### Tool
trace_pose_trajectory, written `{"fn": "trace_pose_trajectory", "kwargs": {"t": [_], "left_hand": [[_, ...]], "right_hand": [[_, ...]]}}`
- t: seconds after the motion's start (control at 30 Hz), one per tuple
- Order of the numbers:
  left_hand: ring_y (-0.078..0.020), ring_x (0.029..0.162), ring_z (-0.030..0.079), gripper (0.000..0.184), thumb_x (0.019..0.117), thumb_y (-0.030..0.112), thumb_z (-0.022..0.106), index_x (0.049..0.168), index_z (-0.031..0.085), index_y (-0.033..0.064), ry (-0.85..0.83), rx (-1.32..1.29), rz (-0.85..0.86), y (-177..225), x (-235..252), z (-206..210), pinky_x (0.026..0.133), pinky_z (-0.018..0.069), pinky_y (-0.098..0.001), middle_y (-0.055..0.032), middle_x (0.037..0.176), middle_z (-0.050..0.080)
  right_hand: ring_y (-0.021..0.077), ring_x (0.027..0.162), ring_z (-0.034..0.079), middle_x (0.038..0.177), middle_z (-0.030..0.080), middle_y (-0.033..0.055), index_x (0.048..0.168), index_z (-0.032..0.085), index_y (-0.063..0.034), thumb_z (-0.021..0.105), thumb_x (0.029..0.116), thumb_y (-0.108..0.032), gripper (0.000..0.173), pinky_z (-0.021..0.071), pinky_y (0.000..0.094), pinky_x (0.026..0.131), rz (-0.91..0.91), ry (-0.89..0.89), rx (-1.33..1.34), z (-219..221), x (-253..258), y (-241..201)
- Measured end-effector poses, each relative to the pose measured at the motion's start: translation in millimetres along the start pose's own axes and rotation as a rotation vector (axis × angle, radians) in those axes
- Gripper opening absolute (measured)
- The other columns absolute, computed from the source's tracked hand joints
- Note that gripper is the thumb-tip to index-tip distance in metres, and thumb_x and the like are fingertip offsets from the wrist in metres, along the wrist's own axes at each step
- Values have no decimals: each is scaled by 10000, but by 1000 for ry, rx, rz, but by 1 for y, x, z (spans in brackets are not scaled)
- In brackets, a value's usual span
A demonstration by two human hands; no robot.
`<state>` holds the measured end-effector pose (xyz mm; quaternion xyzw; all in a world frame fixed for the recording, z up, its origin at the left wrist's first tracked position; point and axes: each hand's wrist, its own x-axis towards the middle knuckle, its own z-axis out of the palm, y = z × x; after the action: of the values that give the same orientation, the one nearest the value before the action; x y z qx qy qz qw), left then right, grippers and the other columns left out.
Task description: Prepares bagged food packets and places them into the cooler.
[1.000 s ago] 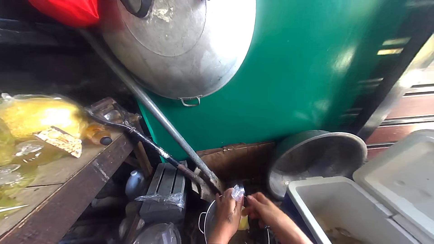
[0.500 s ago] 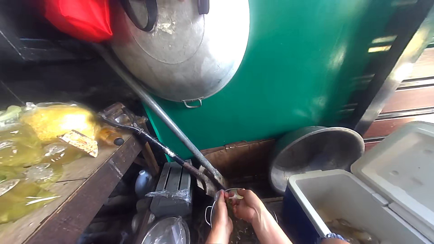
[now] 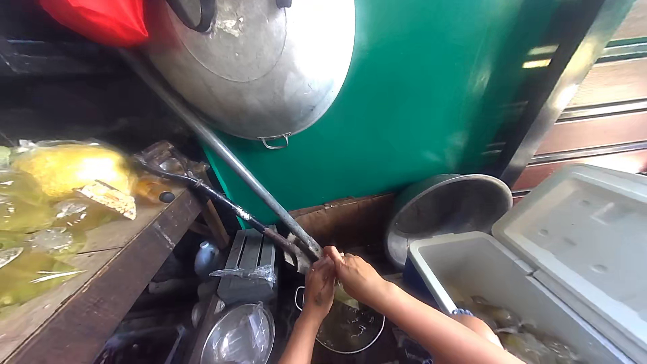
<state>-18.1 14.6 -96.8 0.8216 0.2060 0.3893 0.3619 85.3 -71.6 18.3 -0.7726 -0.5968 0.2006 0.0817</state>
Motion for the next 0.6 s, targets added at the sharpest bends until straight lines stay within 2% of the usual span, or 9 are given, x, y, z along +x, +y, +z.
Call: {"fn": "trace_pose_trajectory", "kwargs": {"t": [0.07,0.2,0.27,0.47,0.6], "left_hand": [[-375,1264,586,357,1031,195,482,1148,747,-14,-61,122,-109,8,-5,-4,1107,372,-596,-187,1261,689],[-336,1322,525,410,1095,289,402,1312,685,87,-370,388,-453,25,-15,-7,1145,367,-502,-168,1347,620],[-318,1314,544,420,1101,328,390,1327,680,126,-442,449,-557,22,-30,-2,1140,390,-490,-162,1340,625],[-317,1320,555,385,1079,323,431,1310,684,149,-649,489,-740,-7,-75,17,1087,448,-537,-143,1394,600],[-338,1346,531,385,1063,329,472,1293,695,115,-634,483,-779,-31,-100,32,1098,444,-533,-171,1409,587]], "right_hand": [[447,1226,604,1227,652,267,1613,254,-133,410,1035,29,620,454,564,1053,-53,32,-3,13,-3,8],[433,1243,608,1236,670,251,1647,215,-168,359,1082,-36,598,452,555,1073,-84,28,8,53,-7,24],[442,1240,607,1235,667,262,1659,175,-182,354,1078,-30,627,456,561,1068,-75,-27,-3,75,-10,26],[461,1190,637,1199,677,277,1664,154,-189,369,1089,-65,627,482,589,1031,-36,-136,21,146,-18,34],[459,1176,646,1202,674,287,1653,201,-144,372,1091,-75,591,487,580,1032,-65,-142,30,179,-20,42]]}}
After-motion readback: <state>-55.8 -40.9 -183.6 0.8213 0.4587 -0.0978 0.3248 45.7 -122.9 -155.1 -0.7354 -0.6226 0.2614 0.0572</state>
